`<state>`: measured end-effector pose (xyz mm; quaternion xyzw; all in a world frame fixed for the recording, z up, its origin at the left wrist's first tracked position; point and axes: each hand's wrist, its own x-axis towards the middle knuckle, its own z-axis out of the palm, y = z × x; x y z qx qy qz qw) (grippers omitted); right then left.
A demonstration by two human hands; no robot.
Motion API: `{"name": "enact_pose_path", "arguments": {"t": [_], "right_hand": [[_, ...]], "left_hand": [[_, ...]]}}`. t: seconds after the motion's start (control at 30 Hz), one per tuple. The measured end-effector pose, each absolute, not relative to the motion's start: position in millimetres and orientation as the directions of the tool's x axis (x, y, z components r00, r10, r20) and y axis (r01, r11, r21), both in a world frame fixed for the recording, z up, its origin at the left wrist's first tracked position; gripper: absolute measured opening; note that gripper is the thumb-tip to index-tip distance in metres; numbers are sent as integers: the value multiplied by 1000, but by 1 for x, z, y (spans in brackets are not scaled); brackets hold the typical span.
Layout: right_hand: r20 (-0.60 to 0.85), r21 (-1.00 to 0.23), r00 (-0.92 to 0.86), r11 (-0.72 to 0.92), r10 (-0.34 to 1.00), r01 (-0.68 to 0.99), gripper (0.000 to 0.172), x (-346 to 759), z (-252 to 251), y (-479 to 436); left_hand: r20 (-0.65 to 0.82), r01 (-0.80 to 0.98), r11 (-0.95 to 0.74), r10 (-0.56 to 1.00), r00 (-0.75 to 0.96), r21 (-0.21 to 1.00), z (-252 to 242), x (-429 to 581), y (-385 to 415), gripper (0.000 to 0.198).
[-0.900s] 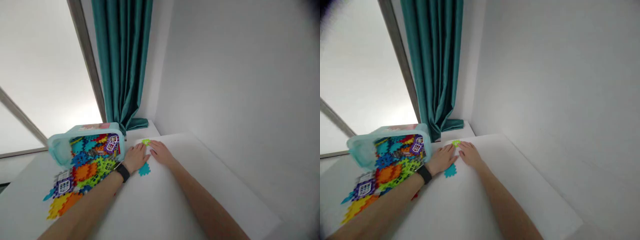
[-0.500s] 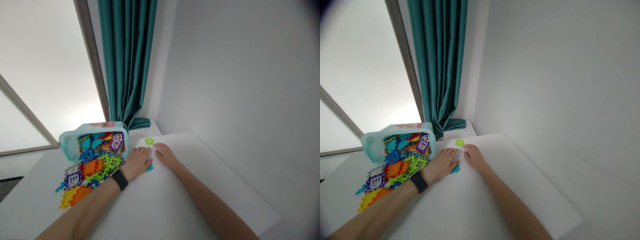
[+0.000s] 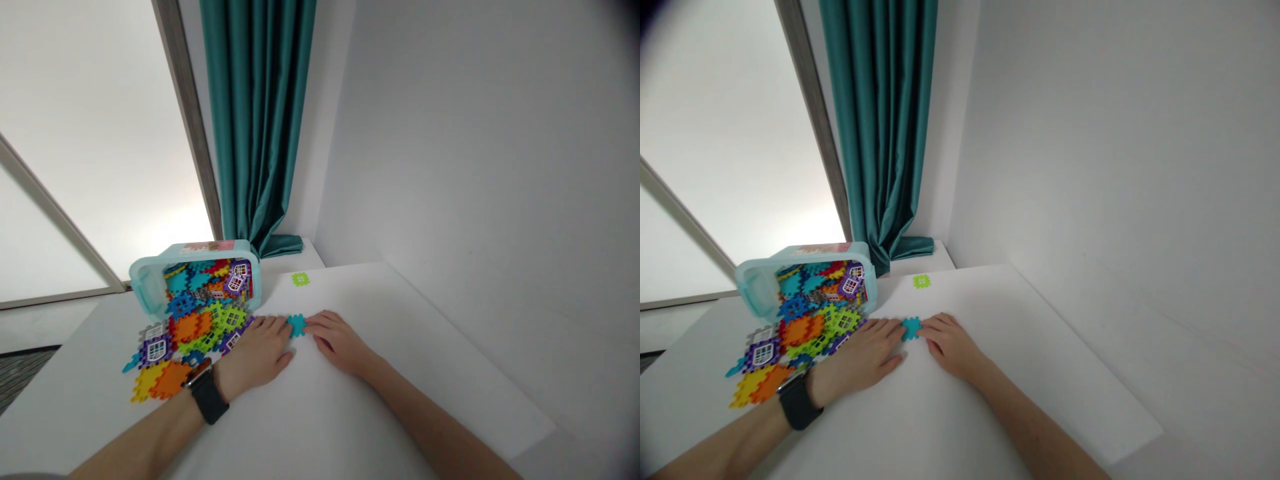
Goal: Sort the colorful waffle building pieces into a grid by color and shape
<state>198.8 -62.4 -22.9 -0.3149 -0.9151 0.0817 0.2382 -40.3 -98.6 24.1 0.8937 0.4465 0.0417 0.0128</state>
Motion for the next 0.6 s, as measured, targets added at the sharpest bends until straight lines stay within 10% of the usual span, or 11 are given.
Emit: {"name": "enact_pose_path", "arguments": {"t": [0.6], "right_hand": [[351, -221, -491, 580, 797, 784, 42, 216, -35, -33]], "left_hand": [[114, 838, -542, 838, 533, 64, 1, -2, -53, 56]]}}
